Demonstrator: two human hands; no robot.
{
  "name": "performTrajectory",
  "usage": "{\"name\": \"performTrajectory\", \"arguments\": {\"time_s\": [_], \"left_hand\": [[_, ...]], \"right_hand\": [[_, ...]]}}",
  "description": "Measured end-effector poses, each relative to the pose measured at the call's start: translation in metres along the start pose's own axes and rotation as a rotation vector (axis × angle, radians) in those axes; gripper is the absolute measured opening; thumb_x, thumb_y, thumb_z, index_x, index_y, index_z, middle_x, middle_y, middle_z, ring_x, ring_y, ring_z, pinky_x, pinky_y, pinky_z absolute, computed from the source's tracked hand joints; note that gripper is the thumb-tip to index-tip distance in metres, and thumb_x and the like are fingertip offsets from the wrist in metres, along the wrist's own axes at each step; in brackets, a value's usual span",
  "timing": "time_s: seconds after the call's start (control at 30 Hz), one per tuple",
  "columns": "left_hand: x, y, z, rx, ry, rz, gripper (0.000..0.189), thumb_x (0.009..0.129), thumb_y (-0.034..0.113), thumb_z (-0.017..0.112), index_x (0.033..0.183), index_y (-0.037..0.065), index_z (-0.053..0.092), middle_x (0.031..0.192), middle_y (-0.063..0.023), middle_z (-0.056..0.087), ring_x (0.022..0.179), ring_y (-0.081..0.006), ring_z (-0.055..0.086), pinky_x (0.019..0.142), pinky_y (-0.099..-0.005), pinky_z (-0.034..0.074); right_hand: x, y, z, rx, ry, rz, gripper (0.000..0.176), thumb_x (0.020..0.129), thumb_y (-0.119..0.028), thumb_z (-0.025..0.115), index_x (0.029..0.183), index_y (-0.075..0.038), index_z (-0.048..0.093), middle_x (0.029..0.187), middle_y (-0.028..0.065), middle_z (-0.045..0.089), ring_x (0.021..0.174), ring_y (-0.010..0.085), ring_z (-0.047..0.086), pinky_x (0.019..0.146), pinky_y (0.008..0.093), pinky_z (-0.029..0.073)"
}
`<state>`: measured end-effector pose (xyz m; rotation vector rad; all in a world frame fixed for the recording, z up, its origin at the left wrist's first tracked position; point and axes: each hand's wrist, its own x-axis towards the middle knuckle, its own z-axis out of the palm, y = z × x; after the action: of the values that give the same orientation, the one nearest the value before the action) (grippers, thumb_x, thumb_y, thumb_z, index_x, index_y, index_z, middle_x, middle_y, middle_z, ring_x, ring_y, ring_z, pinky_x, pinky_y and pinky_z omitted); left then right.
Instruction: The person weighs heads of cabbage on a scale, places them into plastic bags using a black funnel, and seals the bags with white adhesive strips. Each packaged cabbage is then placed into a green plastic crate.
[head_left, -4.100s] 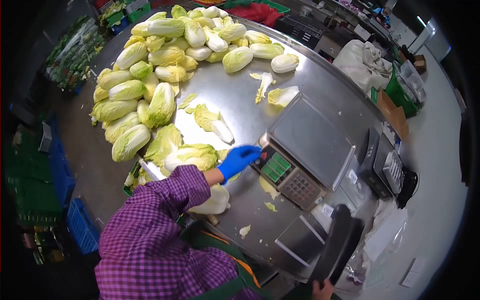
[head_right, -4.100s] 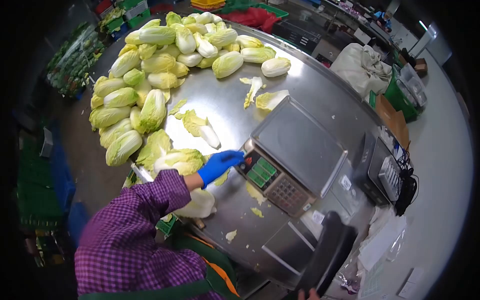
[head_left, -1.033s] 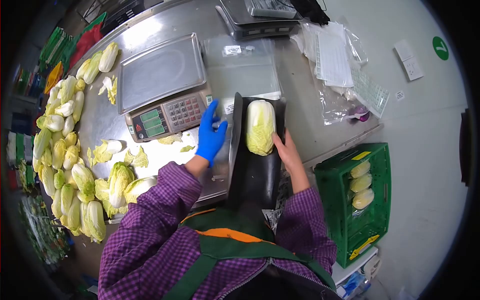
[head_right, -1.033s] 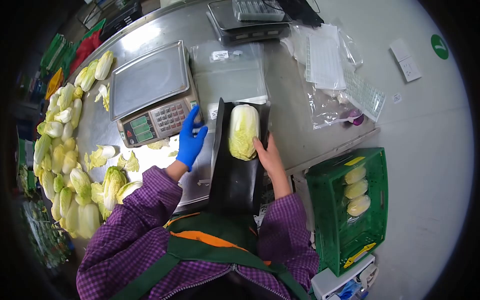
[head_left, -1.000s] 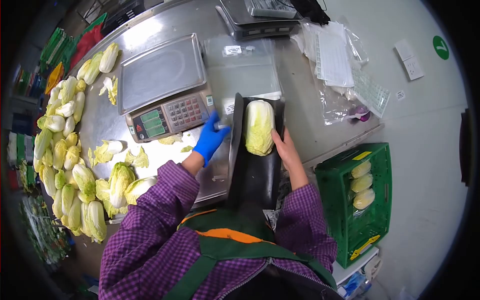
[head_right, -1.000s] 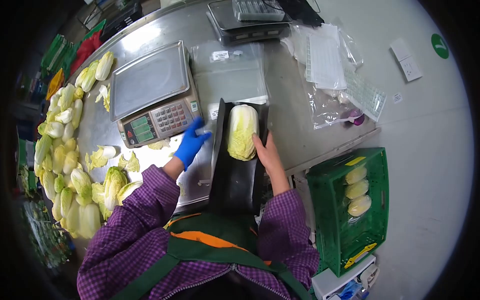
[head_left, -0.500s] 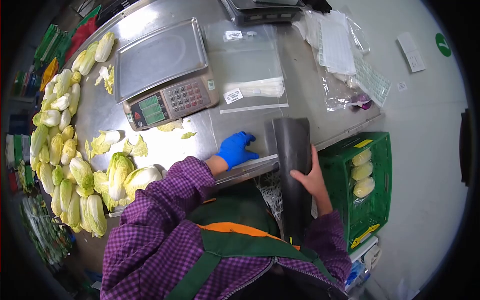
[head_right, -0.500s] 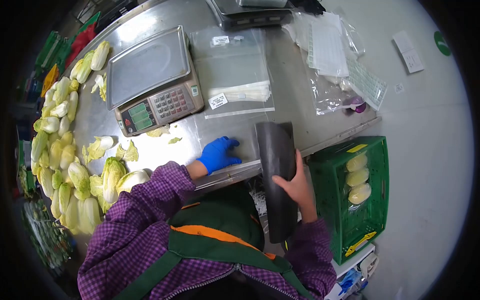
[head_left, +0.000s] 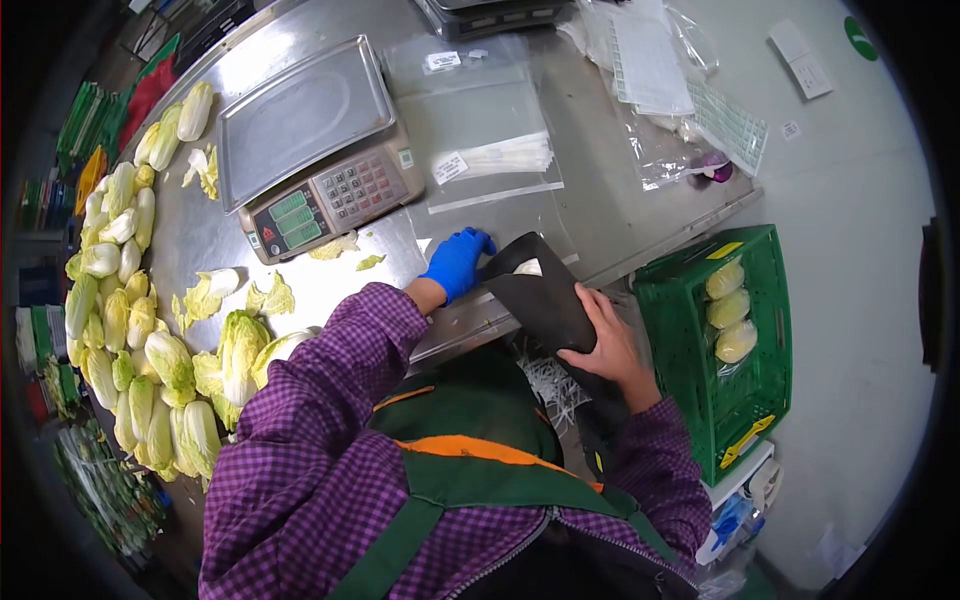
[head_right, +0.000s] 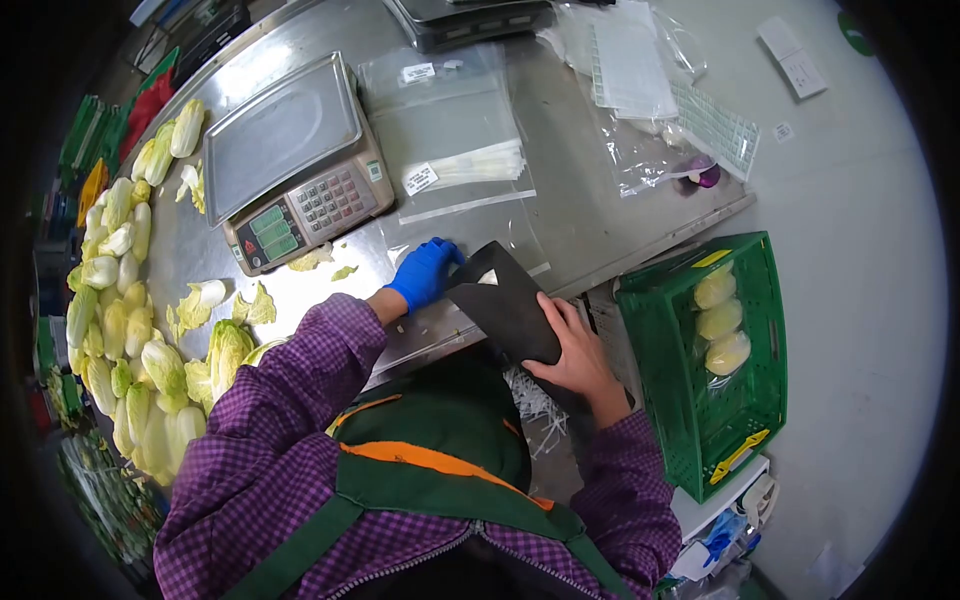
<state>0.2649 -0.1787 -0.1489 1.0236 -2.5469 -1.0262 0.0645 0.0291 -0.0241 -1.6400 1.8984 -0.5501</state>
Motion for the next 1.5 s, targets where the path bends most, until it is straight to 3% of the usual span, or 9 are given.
{"name": "performTrajectory", "arguments": {"time_s": [0.4,0.6,0.8,0.97,1.0,1.07,1.33,1.43,1.5], "left_hand": [[0.0,-0.004,0.0,0.165,0.045,0.073,0.02,0.075,0.02,0.066,0.093,0.013,0.064,0.089,-0.014,0.059,0.085,-0.0348,0.058,0.075,-0.0405,0.048],[0.008,0.015,-0.012,-0.878,0.009,-0.155,0.018,0.089,0.016,0.059,0.103,0.005,0.06,0.093,-0.01,0.063,0.088,-0.0198,0.061,0.078,-0.0314,0.048],[0.013,0.065,-0.025,-0.661,0.273,0.174,0.02,0.089,0.003,0.055,0.109,0.001,0.059,0.096,-0.0092,0.062,0.089,-0.0179,0.06,0.082,-0.0295,0.047],[0.018,0.07,-0.039,0.05,0.895,-0.114,0.085,0.064,0.024,0.083,0.133,0.006,0.036,0.132,-0.0206,0.043,0.111,-0.0367,0.051,0.088,-0.0371,0.047],[0.018,0.067,-0.032,0.05,0.894,-0.116,0.085,0.064,0.024,0.083,0.133,0.006,0.036,0.132,-0.0206,0.043,0.111,-0.0367,0.051,0.088,-0.0371,0.047],[0.015,0.064,-0.011,-1.387,0.335,-0.655,0.084,0.066,0.022,0.082,0.134,0.004,0.036,0.128,-0.0169,0.048,0.11,-0.0318,0.053,0.087,-0.0371,0.048],[-0.033,0.036,-0.01,-1.631,0.039,-0.7,0.054,0.084,0.035,0.066,0.125,0.004,0.05,0.114,-0.0093,0.06,0.101,-0.0204,0.059,0.085,-0.0333,0.049],[-0.031,0.02,-0.004,-1.691,0.1,-0.742,0.04,0.092,0.034,0.054,0.119,0.005,0.054,0.113,-0.0086,0.061,0.096,-0.0187,0.059,0.084,-0.0305,0.048],[-0.041,0.001,0.017,-1.496,0.231,-0.779,0.032,0.091,0.031,0.057,0.109,0.005,0.058,0.097,-0.0055,0.064,0.083,-0.0148,0.059,0.076,-0.0278,0.048]], "right_hand": [[0.008,-0.002,-0.003,-0.008,-0.046,-0.062,0.095,0.06,-0.026,0.077,0.141,-0.015,0.03,0.126,0.0157,0.043,0.111,0.037,0.049,0.09,0.0435,0.044],[0.017,-0.004,-0.003,0.023,-0.098,0.015,0.096,0.062,-0.028,0.077,0.143,-0.014,0.027,0.126,0.0177,0.045,0.113,0.0373,0.05,0.092,0.0418,0.043],[0.034,-0.006,0.026,0.509,0.04,0.19,0.096,0.067,-0.025,0.077,0.143,-0.004,0.022,0.129,0.0205,0.048,0.12,0.0304,0.048,0.1,0.0367,0.036],[0.051,-0.018,0.043,0.593,0.146,0.198,0.094,0.068,-0.025,0.076,0.143,-0.004,0.022,0.13,0.0195,0.048,0.119,0.0272,0.048,0.1,0.035,0.037],[0.059,-0.02,0.046,0.592,0.169,0.213,0.092,0.069,-0.026,0.076,0.142,-0.004,0.024,0.13,0.0196,0.048,0.119,0.0276,0.049,0.099,0.0354,0.037],[0.078,-0.022,0.054,0.588,0.215,0.243,0.087,0.071,-0.029,0.075,0.14,-0.004,0.028,0.129,0.0199,0.048,0.118,0.0284,0.049,0.098,0.0364,0.038],[0.128,0.01,0.068,0.372,0.932,0.306,0.047,0.078,-0.01,0.07,0.118,-0.002,0.046,0.111,0.0132,0.048,0.073,0.0174,0.057,0.067,0.0333,0.048],[0.135,0.024,0.081,0.249,0.813,0.348,0.034,0.083,-0.013,0.065,0.11,0.001,0.051,0.099,0.0183,0.057,0.07,0.0216,0.059,0.065,0.0367,0.047],[0.117,0.044,0.094,0.245,0.387,0.44,0.025,0.087,-0.019,0.058,0.1,0.003,0.055,0.081,0.0221,0.059,0.07,0.025,0.061,0.064,0.0392,0.045]]}}
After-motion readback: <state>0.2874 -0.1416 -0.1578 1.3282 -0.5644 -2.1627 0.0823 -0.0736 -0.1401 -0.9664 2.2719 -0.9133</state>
